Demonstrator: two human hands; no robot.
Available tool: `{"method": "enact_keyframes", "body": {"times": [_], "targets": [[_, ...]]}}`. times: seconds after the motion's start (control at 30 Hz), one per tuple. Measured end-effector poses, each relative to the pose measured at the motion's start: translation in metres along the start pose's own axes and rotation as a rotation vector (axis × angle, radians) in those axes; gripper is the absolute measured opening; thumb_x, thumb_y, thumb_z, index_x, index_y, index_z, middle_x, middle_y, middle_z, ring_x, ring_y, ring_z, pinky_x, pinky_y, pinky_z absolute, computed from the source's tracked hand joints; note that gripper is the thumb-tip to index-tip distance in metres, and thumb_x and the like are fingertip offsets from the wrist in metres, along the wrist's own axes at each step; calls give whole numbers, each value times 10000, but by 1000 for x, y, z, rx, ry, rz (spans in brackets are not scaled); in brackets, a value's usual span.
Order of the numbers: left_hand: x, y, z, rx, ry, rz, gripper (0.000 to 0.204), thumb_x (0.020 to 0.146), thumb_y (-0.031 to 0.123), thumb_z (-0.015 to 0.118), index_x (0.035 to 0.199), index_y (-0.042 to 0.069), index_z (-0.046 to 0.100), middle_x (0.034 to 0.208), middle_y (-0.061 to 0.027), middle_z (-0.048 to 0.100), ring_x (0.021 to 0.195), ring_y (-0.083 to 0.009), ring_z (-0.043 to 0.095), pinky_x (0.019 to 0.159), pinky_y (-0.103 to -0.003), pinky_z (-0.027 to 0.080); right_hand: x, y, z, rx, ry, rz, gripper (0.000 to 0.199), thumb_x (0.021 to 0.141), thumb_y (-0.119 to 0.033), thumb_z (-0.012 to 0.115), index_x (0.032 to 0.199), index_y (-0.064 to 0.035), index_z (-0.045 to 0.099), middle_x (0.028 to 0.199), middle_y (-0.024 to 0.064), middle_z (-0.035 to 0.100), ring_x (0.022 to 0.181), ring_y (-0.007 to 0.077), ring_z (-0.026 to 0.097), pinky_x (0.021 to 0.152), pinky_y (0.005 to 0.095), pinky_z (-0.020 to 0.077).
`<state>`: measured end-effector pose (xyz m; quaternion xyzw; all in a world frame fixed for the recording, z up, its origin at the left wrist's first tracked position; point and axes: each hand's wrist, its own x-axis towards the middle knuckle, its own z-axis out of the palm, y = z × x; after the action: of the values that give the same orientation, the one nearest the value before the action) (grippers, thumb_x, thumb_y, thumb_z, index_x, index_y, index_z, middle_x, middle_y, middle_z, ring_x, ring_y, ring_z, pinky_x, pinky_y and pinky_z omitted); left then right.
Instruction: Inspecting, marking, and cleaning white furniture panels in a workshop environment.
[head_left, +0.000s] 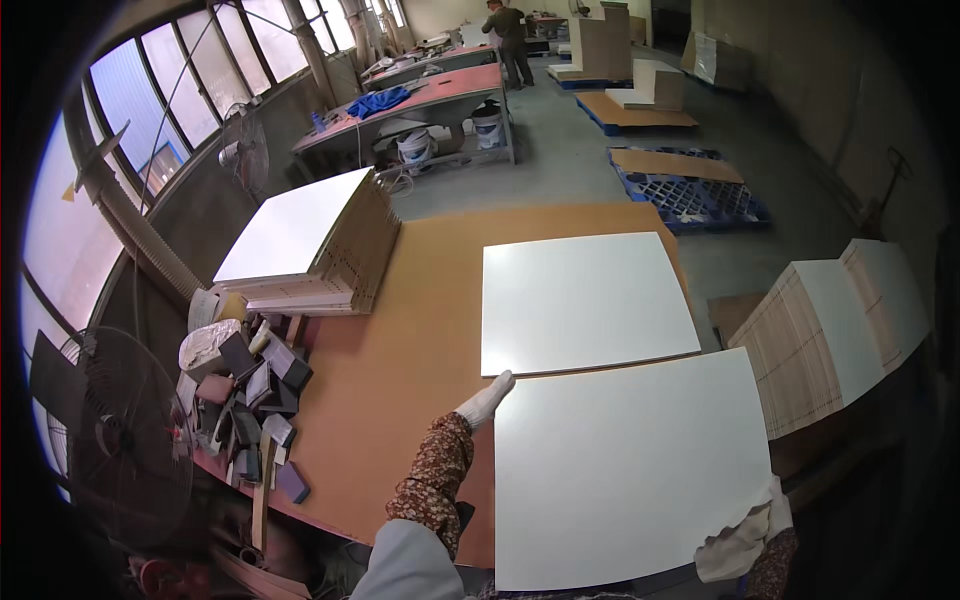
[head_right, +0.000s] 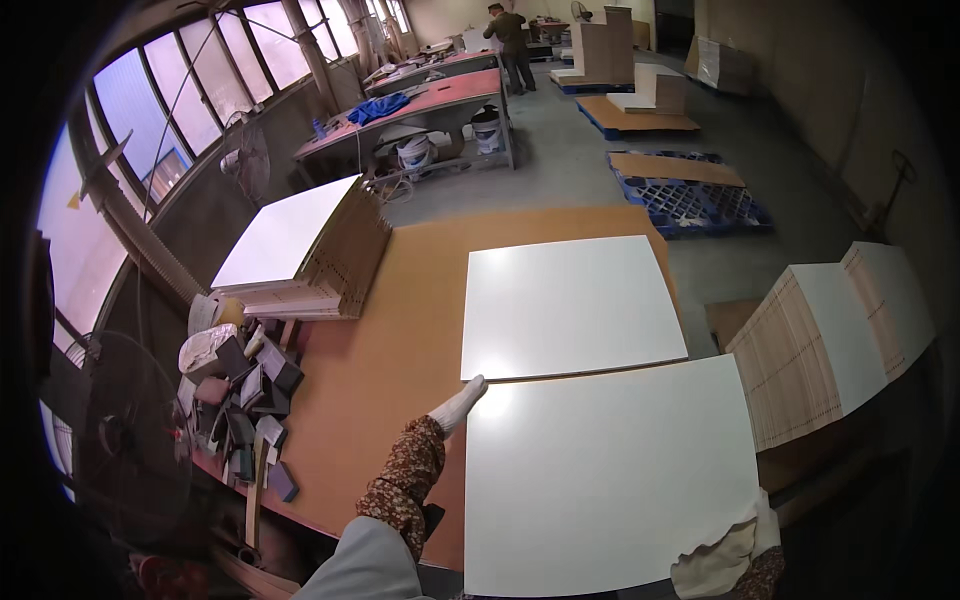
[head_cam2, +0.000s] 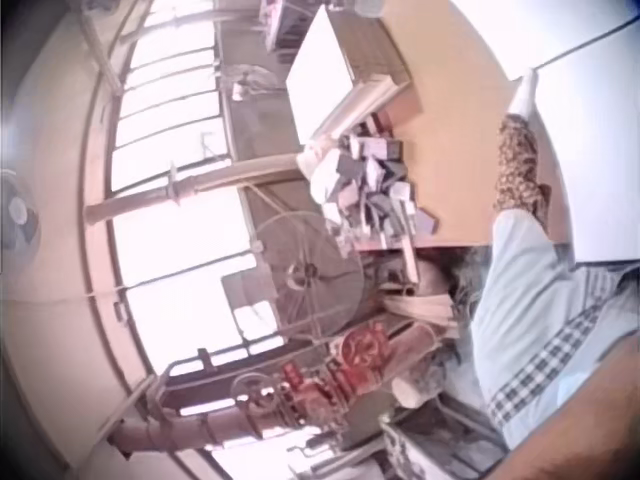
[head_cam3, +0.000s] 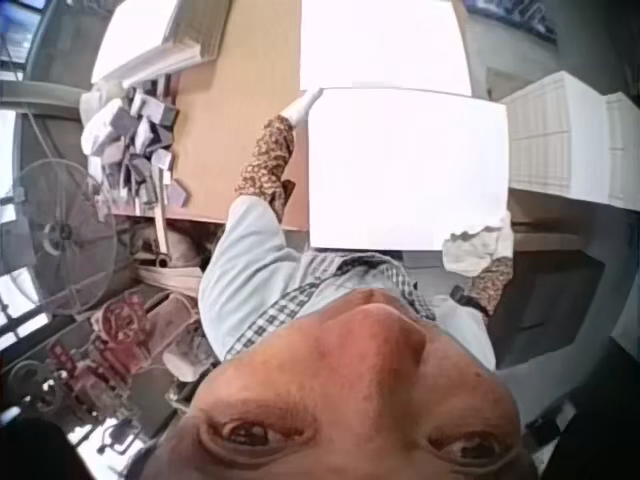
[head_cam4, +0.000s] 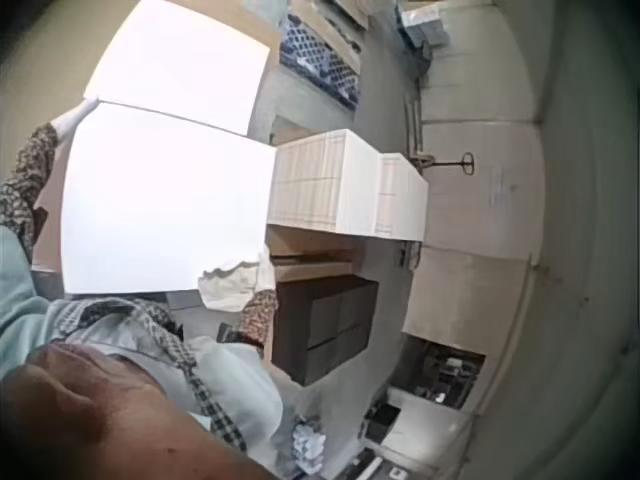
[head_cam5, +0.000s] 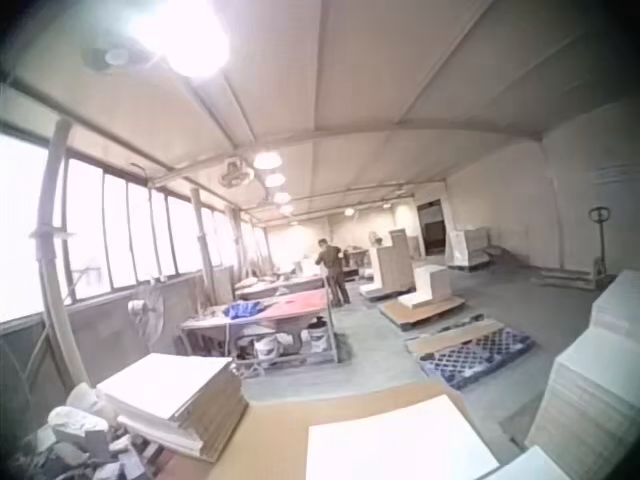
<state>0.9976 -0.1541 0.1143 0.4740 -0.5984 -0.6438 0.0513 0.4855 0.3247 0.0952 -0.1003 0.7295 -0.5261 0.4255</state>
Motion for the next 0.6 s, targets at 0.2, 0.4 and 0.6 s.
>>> {"method": "enact_keyframes", "body": {"times": [0.2, 0.4, 0.6], "targets": [[-34, 76, 26, 288, 13, 23, 938, 1013, 756, 347, 1548, -9, 442, 1616, -168, 430, 1496, -276, 388, 1230, -374, 292, -4, 50, -53, 115, -192, -134, 651, 1082, -468, 461, 1531, 3, 438, 1537, 150, 491, 1396, 239, 479, 1173, 381, 385], [-5, 27, -6, 222, 5, -59, 991, 966, 817, 334, 1550, 26, 454, 1543, -231, 504, 1328, -333, 558, 1115, -436, 450, -28, -2, 35, -67, -102, -40, 660, 1076, -470, 478, 1529, 7, 439, 1530, 151, 499, 1394, 238, 483, 1171, 376, 386], [5, 13, -12, 165, 51, 53, 988, 955, 827, 350, 1427, -7, 592, 1385, -228, 640, 1200, -296, 645, 1056, -402, 490, -28, -16, 56, -94, -82, -44, 669, 1070, -473, 494, 1528, 11, 440, 1522, 151, 506, 1392, 236, 487, 1169, 372, 388]]}}
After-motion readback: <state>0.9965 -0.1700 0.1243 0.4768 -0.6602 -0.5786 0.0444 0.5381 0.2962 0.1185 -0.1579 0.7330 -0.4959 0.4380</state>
